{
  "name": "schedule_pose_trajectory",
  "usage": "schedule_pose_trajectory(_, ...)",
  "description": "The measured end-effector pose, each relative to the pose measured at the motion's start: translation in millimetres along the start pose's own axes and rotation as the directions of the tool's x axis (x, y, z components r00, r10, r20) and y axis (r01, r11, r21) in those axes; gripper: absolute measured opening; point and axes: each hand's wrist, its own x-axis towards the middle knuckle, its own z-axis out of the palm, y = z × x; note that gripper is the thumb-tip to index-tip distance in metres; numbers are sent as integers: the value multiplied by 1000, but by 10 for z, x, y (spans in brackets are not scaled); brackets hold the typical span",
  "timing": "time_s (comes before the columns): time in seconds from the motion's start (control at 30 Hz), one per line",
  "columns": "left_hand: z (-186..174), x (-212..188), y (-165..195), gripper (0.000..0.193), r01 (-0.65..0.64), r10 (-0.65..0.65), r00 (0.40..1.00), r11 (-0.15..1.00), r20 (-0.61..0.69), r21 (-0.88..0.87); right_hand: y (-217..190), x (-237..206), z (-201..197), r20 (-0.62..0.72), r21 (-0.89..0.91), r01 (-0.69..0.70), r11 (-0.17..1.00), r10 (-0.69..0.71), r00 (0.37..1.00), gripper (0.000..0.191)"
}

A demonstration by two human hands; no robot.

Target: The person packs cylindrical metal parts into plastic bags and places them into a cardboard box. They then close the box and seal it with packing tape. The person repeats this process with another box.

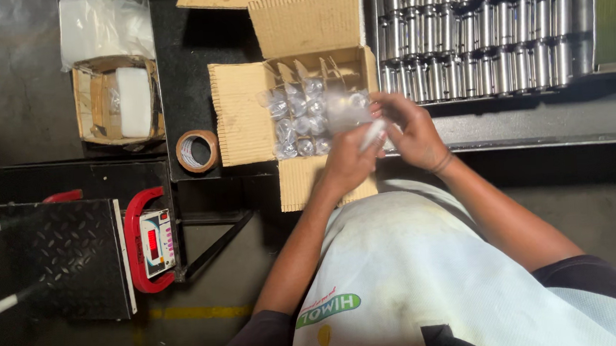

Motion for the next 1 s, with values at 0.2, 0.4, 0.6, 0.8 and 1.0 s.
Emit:
schedule_pose_trajectory(0.2,-458,-214,-415,34,321,-538,838,616,-87,-719,155,-111,396,418,462,-673,577,527,740,50)
schedule_pose_trajectory(0.4,-633,-438,-628,24,131,-630,734,497,-252,-858,289,521,503,-290,-320,169,932,-267,919,41)
schedule_pose_trajectory(0.6,-608,-500,-644,32,153,-565,779,591,-271,-792,518,1734,311,492,-656,-23,755,450,746,36)
schedule_pose_trajectory(0.8,-665,-601,-712,36,154,-628,726,545,-280,-824,424,1753,191,452,-667,-11,745,417,788,30)
schedule_pose_trajectory(1.0,-591,-441,-761,31,185,-590,770,570,-242,-800,299,1663,515,386,-769,-59,636,537,750,18)
